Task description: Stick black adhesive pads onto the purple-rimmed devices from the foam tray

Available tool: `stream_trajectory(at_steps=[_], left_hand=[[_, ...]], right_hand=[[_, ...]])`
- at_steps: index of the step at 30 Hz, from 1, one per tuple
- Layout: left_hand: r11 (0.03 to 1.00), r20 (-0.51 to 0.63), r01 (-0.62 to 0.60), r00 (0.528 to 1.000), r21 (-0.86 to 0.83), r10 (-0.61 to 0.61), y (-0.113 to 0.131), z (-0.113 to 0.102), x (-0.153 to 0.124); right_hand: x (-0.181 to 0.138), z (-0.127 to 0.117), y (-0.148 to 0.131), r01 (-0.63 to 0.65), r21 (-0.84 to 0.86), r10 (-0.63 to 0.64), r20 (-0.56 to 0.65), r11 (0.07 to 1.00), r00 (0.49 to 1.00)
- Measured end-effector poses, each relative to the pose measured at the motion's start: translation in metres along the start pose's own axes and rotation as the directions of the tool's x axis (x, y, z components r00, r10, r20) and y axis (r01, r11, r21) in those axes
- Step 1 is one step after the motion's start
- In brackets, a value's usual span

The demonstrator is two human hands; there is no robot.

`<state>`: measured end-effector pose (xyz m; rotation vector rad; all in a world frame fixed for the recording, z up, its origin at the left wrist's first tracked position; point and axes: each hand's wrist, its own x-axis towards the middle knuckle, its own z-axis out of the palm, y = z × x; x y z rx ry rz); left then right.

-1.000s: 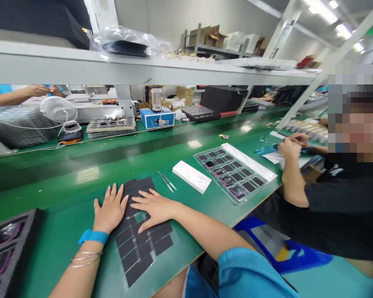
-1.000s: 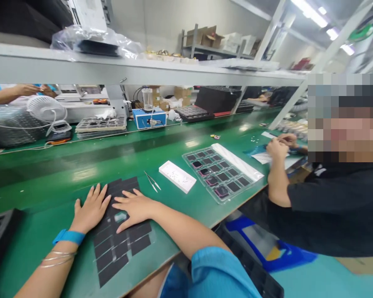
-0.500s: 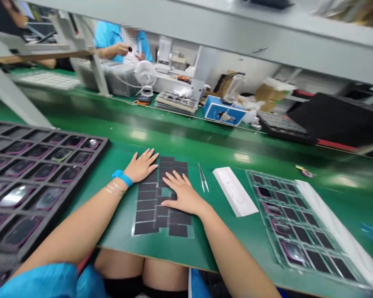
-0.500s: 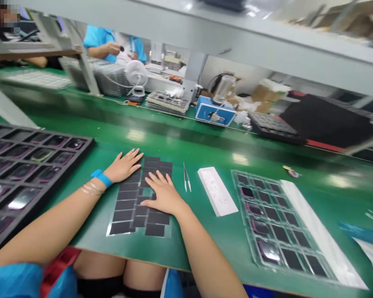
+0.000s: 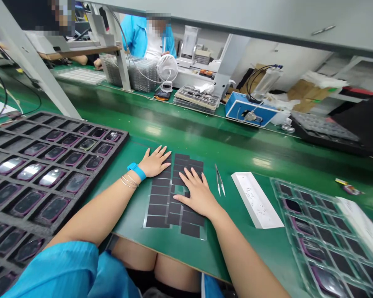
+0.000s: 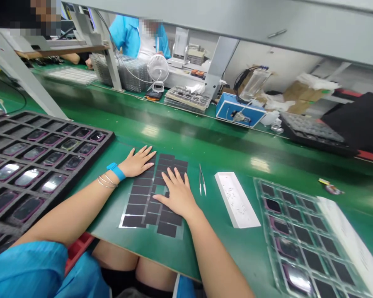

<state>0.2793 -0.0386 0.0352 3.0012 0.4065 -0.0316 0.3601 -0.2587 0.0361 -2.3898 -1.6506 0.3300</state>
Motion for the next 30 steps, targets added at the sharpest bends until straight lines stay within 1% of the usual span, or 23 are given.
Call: stream_trajectory(at_steps=[6,9,14,19,22,25,27,30], left_hand=[[0.999,0.029,-0.039,0.999,-0.011,0.039,-0.003,-0.004,0.002],[0.999,0.003,-0.041,0.999,-0.016,0.041,-0.003,-0.003,0.001],[1.0,-0.066,-0.012,0.998,-0.012,0.011,0.0,0.0,0.001],[0.999,-0.072,-0.035,0.997,-0.03,0.033,-0.002,-0.001,0.003],[0.997,-0.08,-0.06,0.995,-0.05,0.056,-0.003,-0.003,0.005],[0.994,-0.111,-0.072,0.992,-0.08,0.063,-0.001,-0.006,0.004],[0.993,-0.145,-0.069,0.988,-0.099,0.054,0.001,-0.008,0.001],[0.992,-0.156,-0.059,0.987,-0.114,0.041,0.008,-0.01,-0.008]], right_hand=[[0.004,-0.006,0.003,-0.014,0.055,0.012,0.037,0.998,0.999],[0.006,-0.007,0.003,-0.034,0.064,0.032,0.04,0.997,0.999],[0.006,-0.006,-0.004,-0.048,0.039,0.047,0.021,0.998,0.999],[0.006,-0.008,-0.011,-0.076,0.051,0.075,0.015,0.996,0.997],[0.007,-0.015,-0.016,-0.113,0.064,0.109,0.059,0.992,0.992],[0.012,-0.024,-0.021,-0.153,0.075,0.145,0.11,0.985,0.983],[0.016,-0.027,-0.022,-0.164,0.065,0.16,0.058,0.984,0.985],[0.02,-0.026,-0.015,-0.198,0.021,0.199,-0.114,0.98,0.973]])
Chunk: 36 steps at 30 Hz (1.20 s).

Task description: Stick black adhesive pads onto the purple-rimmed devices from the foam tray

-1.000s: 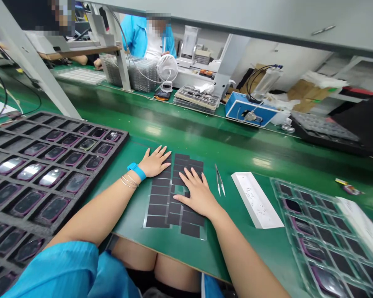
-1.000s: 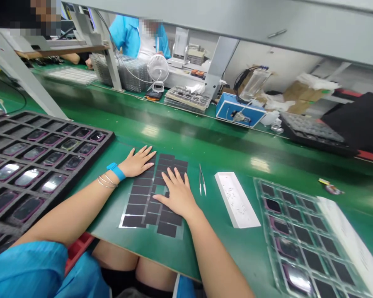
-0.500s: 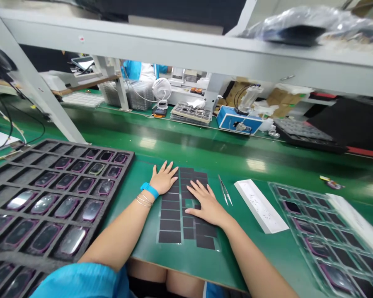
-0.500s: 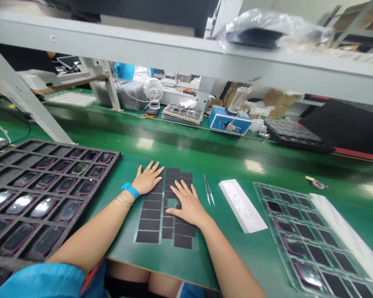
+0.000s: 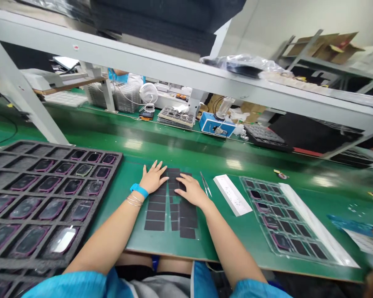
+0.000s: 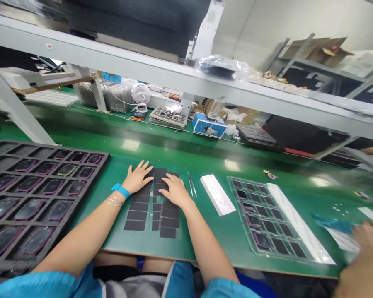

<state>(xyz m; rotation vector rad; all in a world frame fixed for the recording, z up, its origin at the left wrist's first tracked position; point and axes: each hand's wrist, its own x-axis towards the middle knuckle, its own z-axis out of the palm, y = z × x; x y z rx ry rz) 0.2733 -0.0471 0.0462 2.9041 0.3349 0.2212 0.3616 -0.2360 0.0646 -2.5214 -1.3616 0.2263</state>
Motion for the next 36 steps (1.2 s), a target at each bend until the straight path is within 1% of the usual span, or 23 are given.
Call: stream_trajectory(at_steps=[1,3,6,9,11,13,18,25,29,32,36], left_hand=[[1.0,0.014,0.003,1.0,-0.003,-0.003,0.003,0.0,-0.003],[1.0,0.049,0.017,0.999,-0.007,-0.017,0.011,0.0,-0.009],[0.999,0.094,0.046,0.994,-0.001,-0.046,0.021,0.003,-0.013],[0.999,0.185,0.044,0.982,0.005,-0.045,0.026,0.004,-0.014],[0.999,0.244,0.047,0.969,-0.001,-0.045,0.027,0.003,-0.014],[0.998,0.272,0.056,0.961,-0.006,-0.052,0.026,0.002,-0.014],[0.999,0.258,0.055,0.965,-0.001,-0.053,0.026,0.001,-0.013],[0.998,0.236,0.038,0.971,0.045,-0.048,0.03,0.006,-0.013],[0.998,0.254,0.039,0.966,0.05,-0.051,0.028,0.006,-0.011],[0.998,0.278,0.05,0.959,0.04,-0.059,0.026,0.004,-0.009],[0.998,0.286,0.055,0.956,0.025,-0.06,0.027,0.0,-0.009]], right_hand=[[0.001,0.001,0.004,-0.024,-0.013,0.023,-0.041,1.0,0.999],[0.001,0.004,0.013,-0.072,-0.016,0.071,-0.066,0.997,0.995],[0.0,0.007,0.026,-0.112,0.019,0.113,-0.017,0.993,0.993],[-0.002,0.009,0.036,-0.107,0.03,0.106,0.043,0.994,0.993],[-0.001,0.009,0.039,-0.102,0.012,0.101,0.048,0.995,0.994],[0.0,0.01,0.041,-0.109,-0.013,0.109,0.027,0.994,0.994],[0.003,0.01,0.038,-0.106,-0.033,0.105,-0.049,0.994,0.993],[0.006,0.018,0.03,-0.148,-0.077,0.143,-0.057,0.986,0.988],[0.006,0.017,0.029,-0.15,-0.082,0.147,-0.035,0.985,0.988],[0.005,0.015,0.029,-0.179,-0.089,0.178,-0.015,0.98,0.984],[0.003,0.015,0.025,-0.218,-0.085,0.216,-0.026,0.972,0.976]])
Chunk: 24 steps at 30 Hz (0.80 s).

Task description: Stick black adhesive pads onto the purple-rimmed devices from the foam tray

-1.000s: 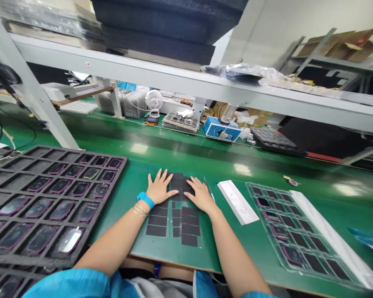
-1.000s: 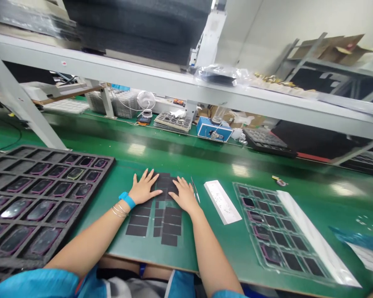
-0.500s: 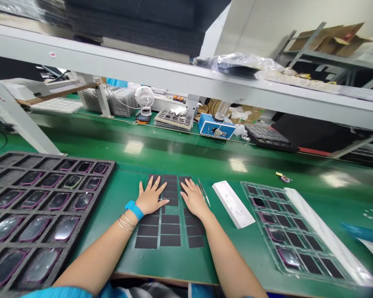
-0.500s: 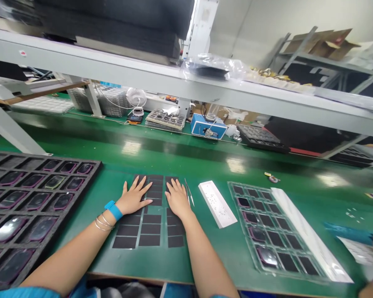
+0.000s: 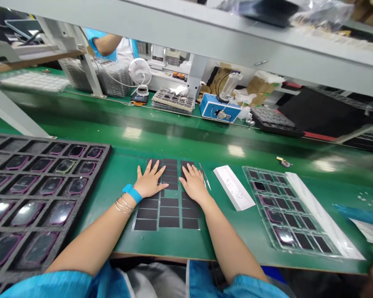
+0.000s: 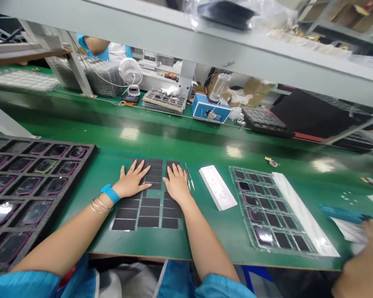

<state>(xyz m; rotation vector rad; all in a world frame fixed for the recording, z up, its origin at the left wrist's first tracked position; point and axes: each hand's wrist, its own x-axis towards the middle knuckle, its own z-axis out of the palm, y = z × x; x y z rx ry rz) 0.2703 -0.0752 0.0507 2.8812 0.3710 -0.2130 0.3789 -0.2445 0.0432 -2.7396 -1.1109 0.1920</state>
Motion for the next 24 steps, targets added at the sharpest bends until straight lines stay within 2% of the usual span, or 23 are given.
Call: stream_trajectory(at_steps=[6,10,14,18,21,24], left_hand=[[1.0,-0.1,-0.017,0.995,-0.016,0.016,-0.003,-0.002,0.001],[1.0,-0.062,-0.011,0.998,0.01,0.011,-0.01,0.004,0.004],[1.0,-0.056,-0.004,0.998,-0.003,0.003,-0.012,0.007,0.006],[0.999,-0.057,0.03,0.998,-0.026,-0.032,-0.011,0.005,0.007],[0.998,-0.059,0.051,0.997,-0.035,-0.053,-0.009,0.004,0.007],[0.998,-0.061,0.062,0.996,-0.029,-0.064,-0.01,0.002,0.007]], right_hand=[[-0.003,-0.001,-0.005,0.062,0.024,-0.063,0.016,0.998,0.998],[-0.001,0.001,-0.003,0.049,0.033,-0.051,0.067,0.998,0.996],[-0.002,0.001,-0.002,0.054,0.053,-0.057,0.055,0.997,0.997],[-0.006,0.001,-0.009,0.164,0.081,-0.168,0.042,0.983,0.985],[-0.01,0.003,-0.015,0.259,0.077,-0.265,0.09,0.963,0.96],[-0.013,0.004,-0.018,0.272,0.069,-0.278,0.124,0.96,0.952]])
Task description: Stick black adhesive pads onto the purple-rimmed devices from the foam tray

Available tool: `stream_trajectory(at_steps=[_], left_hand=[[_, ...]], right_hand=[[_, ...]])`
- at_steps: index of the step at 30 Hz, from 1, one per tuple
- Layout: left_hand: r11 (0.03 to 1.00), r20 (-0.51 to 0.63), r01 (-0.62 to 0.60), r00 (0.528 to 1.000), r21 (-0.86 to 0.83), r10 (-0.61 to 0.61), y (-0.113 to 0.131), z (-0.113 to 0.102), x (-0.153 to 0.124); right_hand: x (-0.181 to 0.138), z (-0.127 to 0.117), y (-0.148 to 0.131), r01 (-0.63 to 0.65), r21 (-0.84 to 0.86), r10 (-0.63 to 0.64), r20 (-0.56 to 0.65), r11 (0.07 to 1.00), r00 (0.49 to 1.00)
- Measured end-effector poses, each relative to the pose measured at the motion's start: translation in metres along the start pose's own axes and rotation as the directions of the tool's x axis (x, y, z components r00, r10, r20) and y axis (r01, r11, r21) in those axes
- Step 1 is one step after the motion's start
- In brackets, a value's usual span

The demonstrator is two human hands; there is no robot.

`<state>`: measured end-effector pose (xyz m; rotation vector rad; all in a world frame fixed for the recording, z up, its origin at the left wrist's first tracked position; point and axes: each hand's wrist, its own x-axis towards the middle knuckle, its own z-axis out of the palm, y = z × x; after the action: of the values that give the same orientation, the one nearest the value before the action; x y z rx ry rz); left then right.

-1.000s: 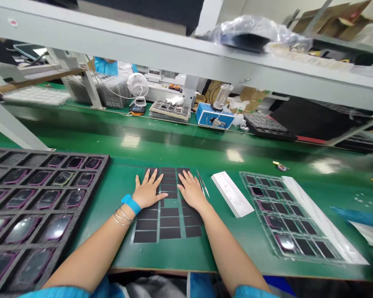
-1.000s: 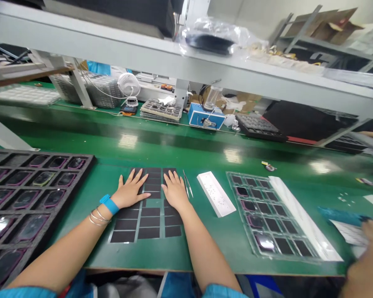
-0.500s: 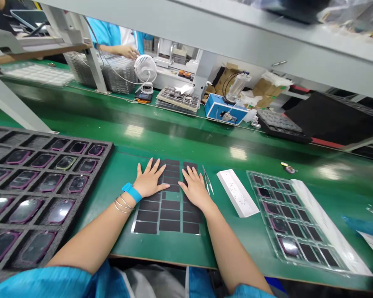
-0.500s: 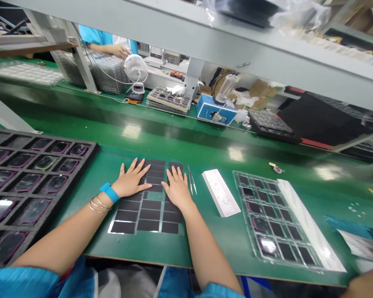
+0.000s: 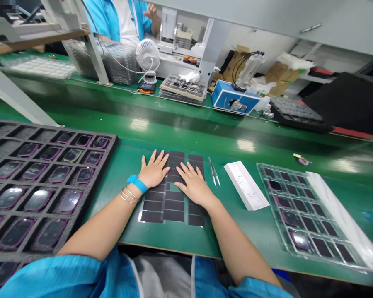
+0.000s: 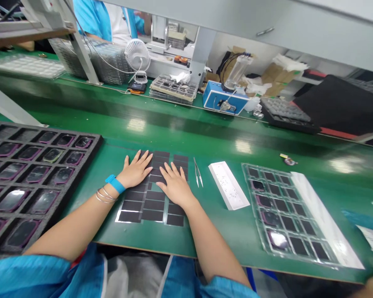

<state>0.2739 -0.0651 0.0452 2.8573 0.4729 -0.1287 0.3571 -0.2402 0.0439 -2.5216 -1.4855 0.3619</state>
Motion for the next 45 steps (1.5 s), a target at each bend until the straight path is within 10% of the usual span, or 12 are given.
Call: stream_trajectory(at_steps=[45], left_hand=[[0.997,0.015,-0.01,1.0,0.073,0.009,-0.0023,-0.001,0.0015]], right_hand=[[-0.0033,-0.005,0.0072,-0.019,0.09,0.023,-0.049,0.996,0.999]])
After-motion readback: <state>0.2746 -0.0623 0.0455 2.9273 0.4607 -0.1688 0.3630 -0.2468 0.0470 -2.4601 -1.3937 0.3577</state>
